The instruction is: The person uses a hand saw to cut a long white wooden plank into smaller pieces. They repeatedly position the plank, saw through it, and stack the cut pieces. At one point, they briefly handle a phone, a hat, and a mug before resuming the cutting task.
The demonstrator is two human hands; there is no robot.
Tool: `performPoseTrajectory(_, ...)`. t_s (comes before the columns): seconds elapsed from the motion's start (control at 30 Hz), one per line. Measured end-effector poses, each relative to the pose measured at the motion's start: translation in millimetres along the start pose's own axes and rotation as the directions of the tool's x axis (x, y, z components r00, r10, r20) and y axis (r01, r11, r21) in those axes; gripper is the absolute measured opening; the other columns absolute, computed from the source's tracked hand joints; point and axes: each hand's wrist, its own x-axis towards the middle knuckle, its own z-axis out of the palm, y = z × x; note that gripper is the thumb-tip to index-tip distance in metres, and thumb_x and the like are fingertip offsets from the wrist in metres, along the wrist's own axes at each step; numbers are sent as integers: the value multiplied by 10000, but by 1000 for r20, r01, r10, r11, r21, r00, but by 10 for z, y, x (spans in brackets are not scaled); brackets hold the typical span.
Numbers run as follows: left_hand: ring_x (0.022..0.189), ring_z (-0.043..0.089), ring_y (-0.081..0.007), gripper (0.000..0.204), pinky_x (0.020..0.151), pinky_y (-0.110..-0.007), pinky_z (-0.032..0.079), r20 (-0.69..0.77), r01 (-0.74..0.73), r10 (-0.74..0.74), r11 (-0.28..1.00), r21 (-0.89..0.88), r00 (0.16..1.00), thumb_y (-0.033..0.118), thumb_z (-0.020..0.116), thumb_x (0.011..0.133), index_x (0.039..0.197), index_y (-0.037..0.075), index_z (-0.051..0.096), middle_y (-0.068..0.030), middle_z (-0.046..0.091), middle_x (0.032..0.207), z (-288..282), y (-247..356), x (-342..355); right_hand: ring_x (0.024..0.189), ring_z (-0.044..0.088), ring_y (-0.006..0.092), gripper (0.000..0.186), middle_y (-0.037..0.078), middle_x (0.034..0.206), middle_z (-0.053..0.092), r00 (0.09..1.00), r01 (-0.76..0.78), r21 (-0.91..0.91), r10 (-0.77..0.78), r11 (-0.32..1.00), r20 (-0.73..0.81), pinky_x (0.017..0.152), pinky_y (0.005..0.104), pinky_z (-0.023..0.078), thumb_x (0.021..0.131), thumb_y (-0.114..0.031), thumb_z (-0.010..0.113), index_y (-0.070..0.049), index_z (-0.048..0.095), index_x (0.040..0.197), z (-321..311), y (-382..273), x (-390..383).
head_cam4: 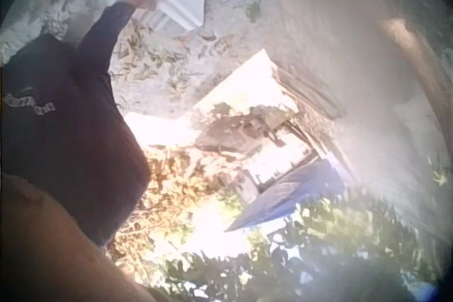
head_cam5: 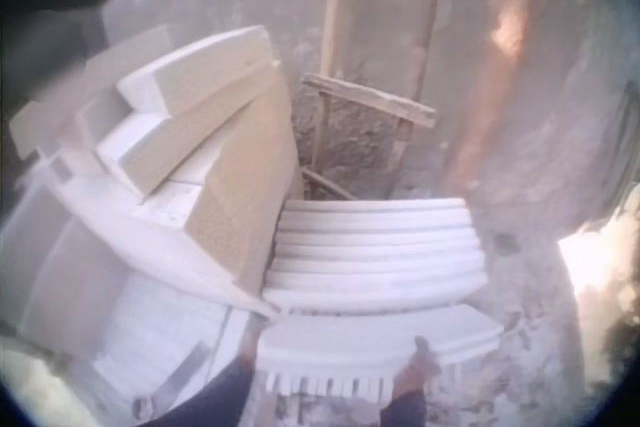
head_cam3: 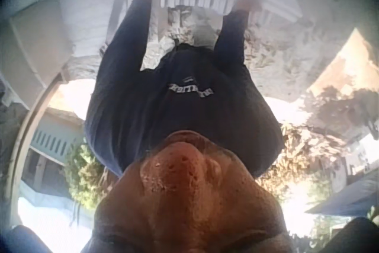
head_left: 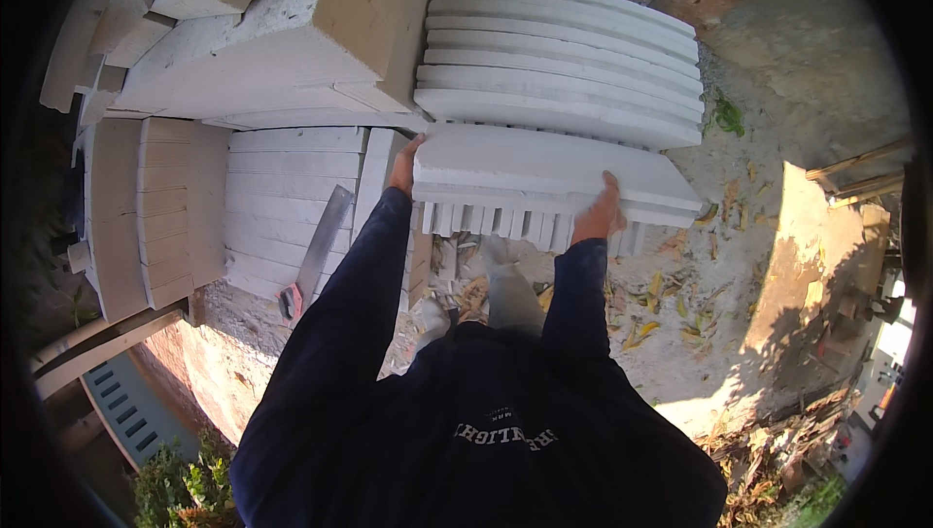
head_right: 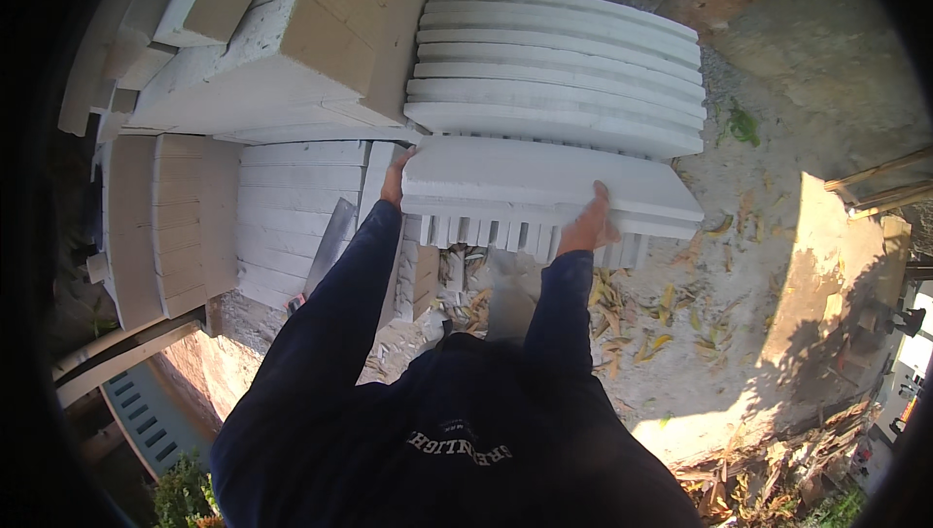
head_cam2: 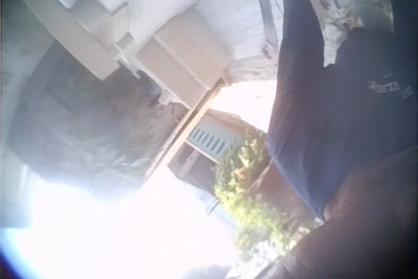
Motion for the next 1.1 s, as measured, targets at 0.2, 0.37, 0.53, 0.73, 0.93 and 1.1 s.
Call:
performPoseTrajectory(0.2,997,719,-241,411,899,-358,562,28,-175,178,906,385,984,258,662,973,1262,-34,676,-124,748,1117,-403,-9,359,1023,668,332,810,282,1214,568,989,-3,-189,-25,982,-147,856,461,617,847,-177,811,109,218,1319,439,177,134)
performPoseTrajectory(0.37,976,760,-270,404,830,-379,580,381,-449,418,74,891,825,205,823,786,1119,-6,733,-166,779,1037,-268,47,224,1148,616,362,954,331,1317,491,958,-81,-499,-72,863,-279,919,454,593,851,-290,834,116,149,1375,536,218,305)
performPoseTrajectory(0.53,1181,664,-312,611,1003,-462,510,55,-337,369,767,546,928,353,795,840,1340,35,643,-168,705,1241,-586,-89,310,1180,621,370,830,300,1369,487,980,-79,-380,1,922,-201,869,451,623,961,-314,723,80,187,1458,438,149,236)
performPoseTrajectory(0.73,1563,143,-467,1077,1201,-720,166,-135,-175,128,884,-433,983,720,649,890,1656,108,201,-242,160,1690,489,5,-161,1193,627,342,688,259,1393,502,998,-38,-383,58,923,40,759,450,689,1028,-240,640,55,222,1488,296,70,463)
performPoseTrajectory(0.93,1543,87,-547,987,1230,-649,211,-161,-160,146,984,-78,976,581,688,951,1680,192,148,-344,-68,1669,683,-90,-28,1166,633,409,721,266,1375,493,961,-176,-341,236,923,143,754,535,675,964,-168,743,1,274,1485,314,-22,890)
performPoseTrajectory(1.1,1418,345,-519,667,1170,-687,349,-117,-163,154,984,-72,981,259,645,990,1521,27,315,-309,298,1513,463,-44,-17,1158,631,527,843,384,1456,447,986,-69,-329,115,942,122,827,551,643,944,-323,773,45,309,1543,-23,-447,1237)
